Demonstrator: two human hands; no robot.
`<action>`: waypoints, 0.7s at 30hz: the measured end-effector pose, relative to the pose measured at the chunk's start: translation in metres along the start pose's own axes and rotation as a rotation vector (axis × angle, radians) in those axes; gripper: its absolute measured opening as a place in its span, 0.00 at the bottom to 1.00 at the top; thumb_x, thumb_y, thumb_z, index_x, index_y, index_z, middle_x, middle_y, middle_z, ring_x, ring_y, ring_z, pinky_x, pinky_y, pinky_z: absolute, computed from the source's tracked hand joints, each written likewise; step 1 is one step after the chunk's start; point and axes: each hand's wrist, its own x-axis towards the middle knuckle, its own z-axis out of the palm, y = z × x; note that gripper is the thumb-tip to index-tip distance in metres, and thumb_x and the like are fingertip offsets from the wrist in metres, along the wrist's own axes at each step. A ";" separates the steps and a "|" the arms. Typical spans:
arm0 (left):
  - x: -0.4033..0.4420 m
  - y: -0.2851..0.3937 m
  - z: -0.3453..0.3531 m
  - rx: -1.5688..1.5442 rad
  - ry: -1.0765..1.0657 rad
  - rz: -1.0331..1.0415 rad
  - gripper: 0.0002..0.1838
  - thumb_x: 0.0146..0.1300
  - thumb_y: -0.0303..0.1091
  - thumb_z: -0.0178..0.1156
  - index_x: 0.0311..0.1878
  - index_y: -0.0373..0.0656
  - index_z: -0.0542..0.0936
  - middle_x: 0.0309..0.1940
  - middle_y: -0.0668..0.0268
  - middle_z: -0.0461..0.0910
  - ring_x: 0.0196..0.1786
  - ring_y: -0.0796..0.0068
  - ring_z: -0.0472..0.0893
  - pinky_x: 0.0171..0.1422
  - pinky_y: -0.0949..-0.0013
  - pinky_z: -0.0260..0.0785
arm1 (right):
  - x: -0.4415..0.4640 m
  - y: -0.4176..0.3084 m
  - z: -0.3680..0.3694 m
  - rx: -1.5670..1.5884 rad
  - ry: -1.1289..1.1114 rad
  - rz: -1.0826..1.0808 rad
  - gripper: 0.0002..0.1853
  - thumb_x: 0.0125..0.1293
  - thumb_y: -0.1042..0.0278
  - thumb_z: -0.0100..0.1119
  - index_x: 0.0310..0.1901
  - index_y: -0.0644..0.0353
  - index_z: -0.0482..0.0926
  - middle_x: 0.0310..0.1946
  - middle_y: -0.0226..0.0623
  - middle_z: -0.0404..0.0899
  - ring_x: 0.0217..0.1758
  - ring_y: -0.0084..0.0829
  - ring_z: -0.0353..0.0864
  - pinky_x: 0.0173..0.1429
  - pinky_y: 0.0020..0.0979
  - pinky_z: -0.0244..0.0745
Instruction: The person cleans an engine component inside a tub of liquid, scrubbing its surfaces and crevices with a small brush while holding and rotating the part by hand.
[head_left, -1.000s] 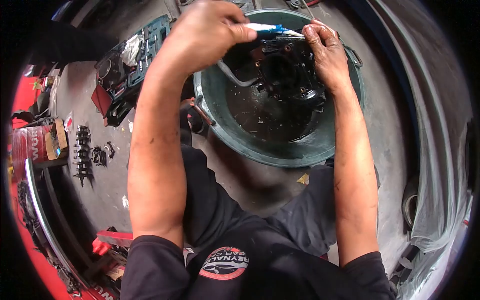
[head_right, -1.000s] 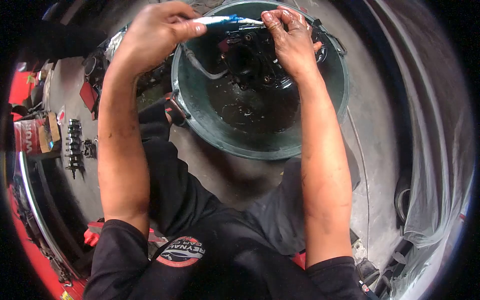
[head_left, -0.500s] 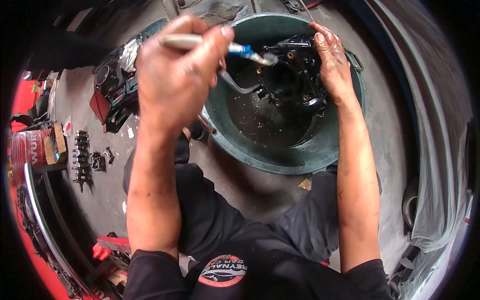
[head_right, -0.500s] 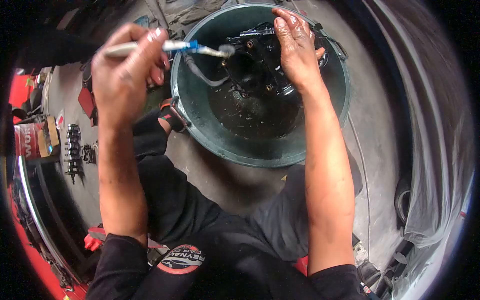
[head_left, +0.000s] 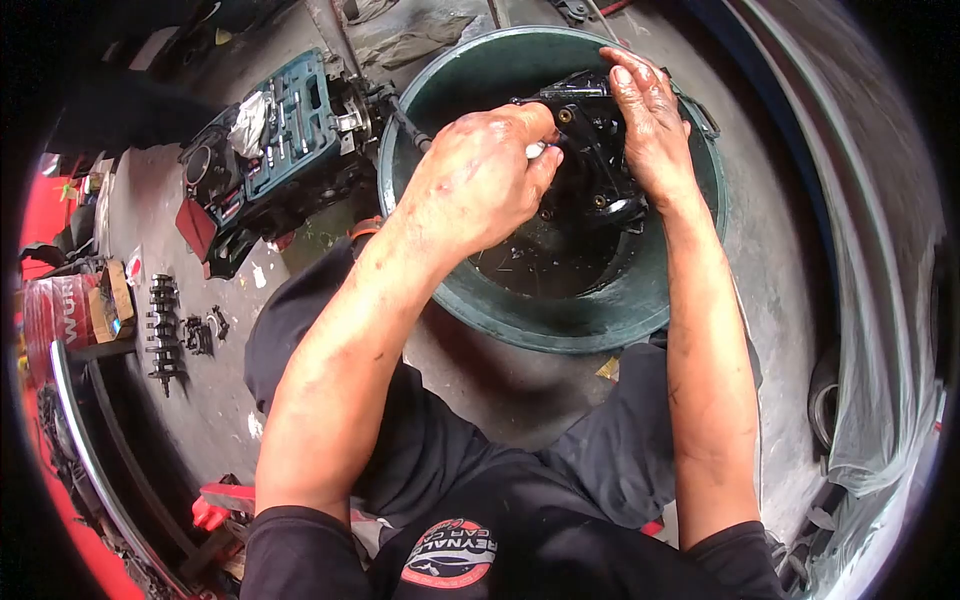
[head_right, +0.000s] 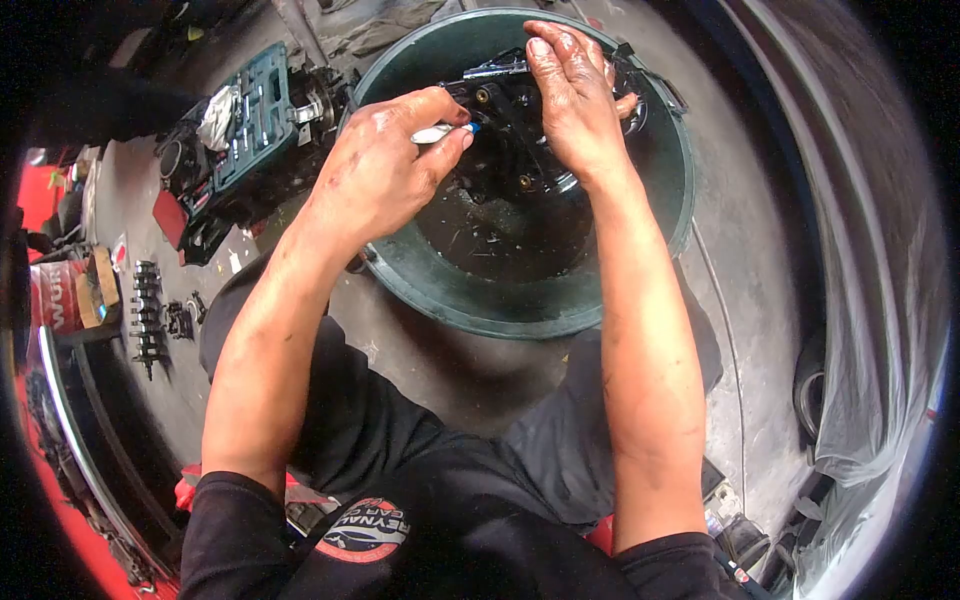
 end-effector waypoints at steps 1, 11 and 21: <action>0.001 0.002 0.001 0.022 -0.004 0.002 0.11 0.66 0.35 0.65 0.45 0.37 0.82 0.41 0.49 0.85 0.45 0.48 0.85 0.49 0.55 0.76 | 0.000 0.001 0.000 0.000 0.001 -0.013 0.21 0.78 0.42 0.46 0.64 0.38 0.79 0.69 0.28 0.71 0.78 0.40 0.60 0.78 0.66 0.28; 0.013 0.014 0.017 0.158 -0.011 0.052 0.10 0.65 0.37 0.64 0.41 0.39 0.83 0.35 0.50 0.85 0.42 0.46 0.85 0.49 0.53 0.76 | 0.000 -0.001 0.000 -0.077 0.017 -0.057 0.22 0.79 0.45 0.45 0.65 0.43 0.78 0.66 0.31 0.74 0.71 0.32 0.71 0.78 0.46 0.50; -0.028 -0.035 -0.004 -0.954 0.266 -0.501 0.11 0.70 0.34 0.65 0.44 0.34 0.80 0.29 0.59 0.83 0.25 0.76 0.81 0.31 0.74 0.72 | -0.006 -0.003 -0.006 -0.073 0.010 -0.006 0.22 0.78 0.43 0.48 0.64 0.41 0.79 0.68 0.31 0.72 0.76 0.42 0.61 0.78 0.63 0.35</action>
